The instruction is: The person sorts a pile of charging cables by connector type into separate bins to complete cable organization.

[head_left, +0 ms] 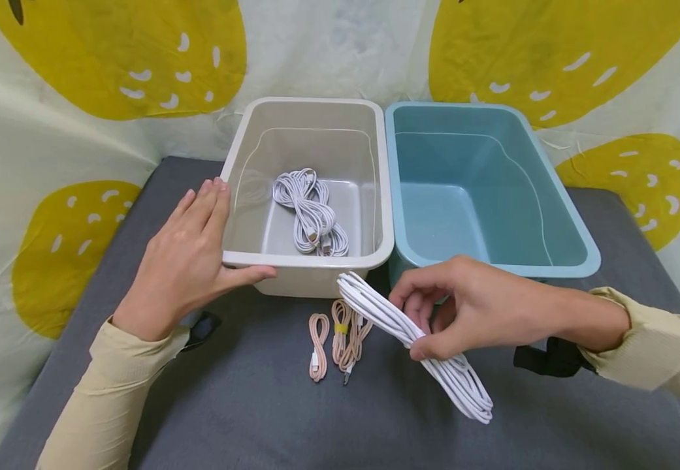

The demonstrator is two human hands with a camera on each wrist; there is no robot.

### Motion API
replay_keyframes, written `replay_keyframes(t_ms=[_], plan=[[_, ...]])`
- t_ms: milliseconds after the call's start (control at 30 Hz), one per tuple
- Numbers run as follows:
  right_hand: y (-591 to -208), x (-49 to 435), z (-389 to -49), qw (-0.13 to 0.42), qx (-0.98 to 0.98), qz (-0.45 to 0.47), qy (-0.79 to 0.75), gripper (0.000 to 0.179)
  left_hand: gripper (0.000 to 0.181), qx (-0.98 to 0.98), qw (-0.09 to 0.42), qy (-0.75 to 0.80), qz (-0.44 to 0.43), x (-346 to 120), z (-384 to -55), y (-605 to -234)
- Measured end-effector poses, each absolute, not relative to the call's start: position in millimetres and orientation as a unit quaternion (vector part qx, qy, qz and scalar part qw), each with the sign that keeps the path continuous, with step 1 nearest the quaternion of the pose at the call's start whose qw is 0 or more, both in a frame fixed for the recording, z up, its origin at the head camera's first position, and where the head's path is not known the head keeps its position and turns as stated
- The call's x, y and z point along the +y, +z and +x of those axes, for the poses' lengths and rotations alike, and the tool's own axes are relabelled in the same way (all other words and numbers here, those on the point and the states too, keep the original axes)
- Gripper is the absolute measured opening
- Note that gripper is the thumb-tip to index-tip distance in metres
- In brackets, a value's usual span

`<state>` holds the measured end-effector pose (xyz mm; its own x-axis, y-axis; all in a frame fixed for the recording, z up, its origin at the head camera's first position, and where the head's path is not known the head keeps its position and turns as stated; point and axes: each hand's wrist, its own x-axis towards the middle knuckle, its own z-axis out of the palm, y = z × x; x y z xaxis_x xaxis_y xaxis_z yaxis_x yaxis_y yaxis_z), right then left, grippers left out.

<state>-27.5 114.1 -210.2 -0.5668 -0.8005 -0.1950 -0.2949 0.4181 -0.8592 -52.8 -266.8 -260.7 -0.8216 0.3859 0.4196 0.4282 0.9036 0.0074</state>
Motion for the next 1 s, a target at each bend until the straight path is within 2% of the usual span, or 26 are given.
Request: replay_keyframes(t_ms=[367,600,1000], plan=[[-195,108,-30,0.283,0.753,-0.409,-0.431,0.030,0.135,-0.956,0.203,-0.046,-0.207,-267,-53,-259],[-181,102,-29,0.275,0.762,-0.398,-0.431,0.036,0.129,-0.952,0.211,-0.047,-0.215,-267,-53,-260],[-160,91,-49,0.222,0.789,-0.406,-0.405,0.039,0.134,-0.955,0.202,-0.052,-0.212,-267,-54,-259]])
